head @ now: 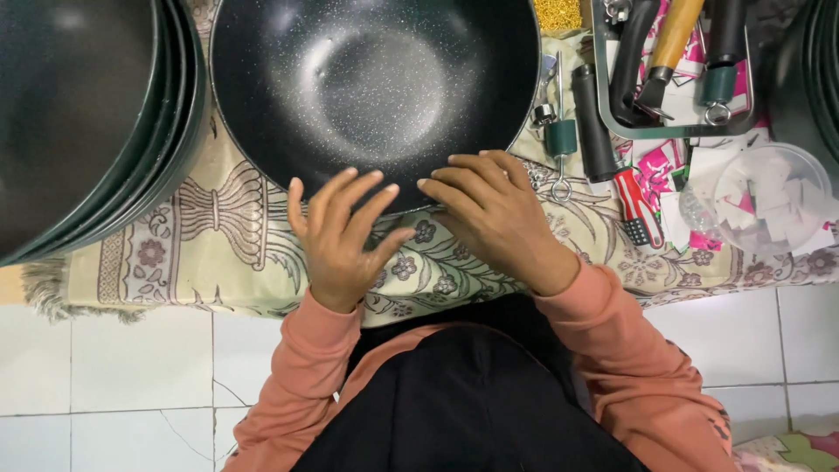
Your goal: Assembling a handle onto a wok by screwing a bracket into place and sliding the handle over it.
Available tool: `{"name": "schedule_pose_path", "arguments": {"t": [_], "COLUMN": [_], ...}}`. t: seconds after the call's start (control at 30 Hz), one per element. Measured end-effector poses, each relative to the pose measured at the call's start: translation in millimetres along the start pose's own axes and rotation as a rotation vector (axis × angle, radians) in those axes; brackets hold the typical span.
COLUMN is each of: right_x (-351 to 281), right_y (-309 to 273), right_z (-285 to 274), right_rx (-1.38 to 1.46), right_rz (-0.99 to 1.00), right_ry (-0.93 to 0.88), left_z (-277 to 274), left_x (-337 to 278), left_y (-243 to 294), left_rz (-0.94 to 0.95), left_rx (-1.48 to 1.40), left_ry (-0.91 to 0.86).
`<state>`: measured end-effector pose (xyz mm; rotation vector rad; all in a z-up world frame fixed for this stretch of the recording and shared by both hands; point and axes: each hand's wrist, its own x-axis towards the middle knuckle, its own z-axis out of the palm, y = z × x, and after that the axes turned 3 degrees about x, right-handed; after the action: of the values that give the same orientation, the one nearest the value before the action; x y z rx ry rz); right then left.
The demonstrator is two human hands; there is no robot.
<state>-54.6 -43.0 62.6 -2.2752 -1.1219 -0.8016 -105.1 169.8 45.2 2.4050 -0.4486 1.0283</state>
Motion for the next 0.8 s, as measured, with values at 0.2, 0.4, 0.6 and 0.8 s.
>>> {"name": "schedule_pose_path", "arguments": {"t": [0.2, 0.4, 0.6, 0.8], "right_x": [-26.6, -38.8, -26.0, -34.1], "right_y": [55.9, 96.9, 99.4, 102.6], "right_z": [-44.8, -54.1, -33.7, -30.1], "right_rx": [-0.005, -0.23, -0.386, -0.56], "right_rz": [0.168, 0.264, 0.206, 0.196], "right_ry": [0.117, -0.105, -0.207, -0.208], "left_z": [14.5, 16.3, 21.3, 16.4], "left_x": [0.2, 10.1, 8.7, 16.1], "left_y": [-8.1, -4.6, -2.7, 1.5], "left_rz": [0.099, 0.113, 0.105, 0.132], "left_rx": [0.016, 0.056, 0.113, 0.148], "left_ry": [0.057, 0.112, 0.142, 0.133]}}
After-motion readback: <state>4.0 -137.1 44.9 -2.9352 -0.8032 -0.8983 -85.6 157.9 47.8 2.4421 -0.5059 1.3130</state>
